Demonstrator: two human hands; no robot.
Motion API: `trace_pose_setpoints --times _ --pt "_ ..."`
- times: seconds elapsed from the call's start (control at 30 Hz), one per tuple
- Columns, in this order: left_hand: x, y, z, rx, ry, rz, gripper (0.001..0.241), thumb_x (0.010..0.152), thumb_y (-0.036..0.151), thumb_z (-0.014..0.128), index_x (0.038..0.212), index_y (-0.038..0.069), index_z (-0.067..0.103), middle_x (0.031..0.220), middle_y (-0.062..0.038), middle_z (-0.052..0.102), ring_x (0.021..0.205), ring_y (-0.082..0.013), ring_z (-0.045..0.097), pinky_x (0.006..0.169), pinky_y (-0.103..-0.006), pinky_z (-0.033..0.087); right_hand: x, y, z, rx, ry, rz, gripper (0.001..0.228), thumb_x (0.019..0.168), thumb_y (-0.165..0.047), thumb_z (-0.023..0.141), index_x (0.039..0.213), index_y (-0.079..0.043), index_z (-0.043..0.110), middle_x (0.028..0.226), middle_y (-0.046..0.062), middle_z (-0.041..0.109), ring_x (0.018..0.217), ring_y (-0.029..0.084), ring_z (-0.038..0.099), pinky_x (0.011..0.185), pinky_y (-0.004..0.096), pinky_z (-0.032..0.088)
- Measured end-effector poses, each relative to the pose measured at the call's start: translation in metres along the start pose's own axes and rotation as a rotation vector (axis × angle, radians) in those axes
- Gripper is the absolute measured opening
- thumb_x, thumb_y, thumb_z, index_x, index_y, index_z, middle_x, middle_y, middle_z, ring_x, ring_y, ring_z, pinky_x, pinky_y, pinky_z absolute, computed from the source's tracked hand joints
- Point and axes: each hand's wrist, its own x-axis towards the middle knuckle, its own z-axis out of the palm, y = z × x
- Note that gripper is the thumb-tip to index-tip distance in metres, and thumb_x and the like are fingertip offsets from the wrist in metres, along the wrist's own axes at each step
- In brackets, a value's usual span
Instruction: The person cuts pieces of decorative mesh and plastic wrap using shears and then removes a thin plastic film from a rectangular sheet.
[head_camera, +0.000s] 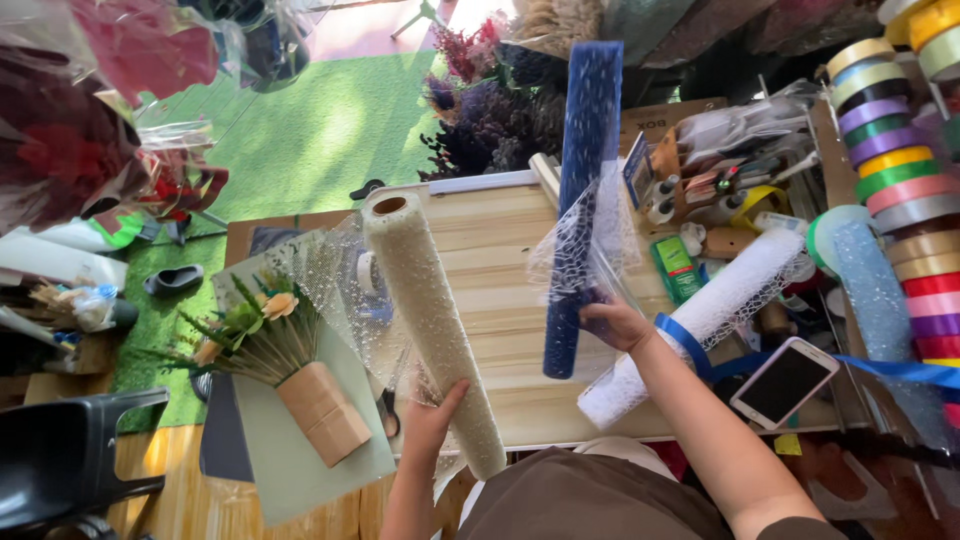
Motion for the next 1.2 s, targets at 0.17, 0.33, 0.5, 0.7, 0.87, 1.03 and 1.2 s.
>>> trace_pose_setpoints --times 0.17,0.33,0.5,0.7,0.87,1.03,1.2 --pt "0.022 -0.009 0.003 0.042 -0.06 0.031 0.092 0.072 0.017 0.083 0.156 0.014 0.045 0.13 -0.013 0.072 0.116 -0.0256 0.067 0.099 -0.0385 0.057 -0.018 -0.011 0.029 -0.043 0.159 0.005 0.03 0.088 -0.004 0.068 0.116 -0.011 0.065 0.096 0.006 0.072 0.079 0.018 0.069 0.066 0.031 0.056" --pt "0.044 -0.022 0.001 0.099 -0.109 0.111 0.085 0.073 0.019 0.084 0.151 0.014 0.049 0.125 -0.011 0.074 0.112 -0.0218 0.068 0.095 -0.0354 0.056 -0.063 -0.038 0.068 -0.234 0.256 0.365 0.012 0.094 -0.017 0.062 0.101 -0.007 0.061 0.084 0.009 0.065 0.068 0.022 0.063 0.06 0.032 0.051" --pt "0.038 0.004 0.003 0.153 -0.095 0.087 0.096 0.072 0.022 0.084 0.157 0.017 0.041 0.129 -0.011 0.071 0.115 -0.0235 0.067 0.096 -0.036 0.055 -0.154 -0.074 0.099 0.003 -0.011 0.35 0.041 0.085 -0.02 0.064 0.123 -0.007 0.06 0.109 0.044 0.07 0.08 0.045 0.073 0.065 0.046 0.063" --pt "0.065 -0.003 -0.017 0.031 -0.045 0.188 0.081 0.074 0.012 0.083 0.148 0.01 0.049 0.121 -0.015 0.073 0.107 -0.0226 0.068 0.093 -0.0347 0.055 -0.205 -0.138 0.194 -0.247 0.333 0.623 0.069 0.083 -0.016 0.062 0.152 -0.012 0.065 0.112 0.017 0.074 0.07 0.021 0.061 0.049 0.029 0.047" --pt "0.057 0.017 -0.024 0.019 0.006 0.214 0.09 0.071 0.013 0.083 0.152 0.014 0.044 0.122 -0.014 0.07 0.105 -0.0256 0.066 0.089 -0.0373 0.054 -0.195 -0.121 0.066 -0.383 0.385 0.33 0.081 0.086 -0.002 0.06 0.162 -0.025 0.04 0.119 0.028 0.068 0.083 0.039 0.068 0.068 0.046 0.057" --pt "0.068 0.0 -0.023 0.015 0.0 0.267 0.088 0.073 0.01 0.082 0.153 0.01 0.045 0.126 -0.015 0.07 0.11 -0.0243 0.066 0.095 -0.0358 0.053 -0.203 -0.176 0.05 -0.943 0.791 0.133 0.064 0.095 -0.009 0.052 0.157 -0.017 0.038 0.131 0.016 0.05 0.086 0.036 0.063 0.065 0.049 0.059" --pt "0.06 -0.002 -0.001 0.048 -0.055 0.132 0.066 0.076 0.012 0.083 0.136 0.009 0.056 0.115 -0.016 0.074 0.101 -0.0269 0.069 0.087 -0.0372 0.055 -0.17 -0.204 -0.063 -1.583 0.917 -0.598 0.07 0.09 -0.007 0.057 0.156 0.008 0.04 0.133 0.033 0.046 0.128 0.051 0.045 0.11 0.059 0.036"
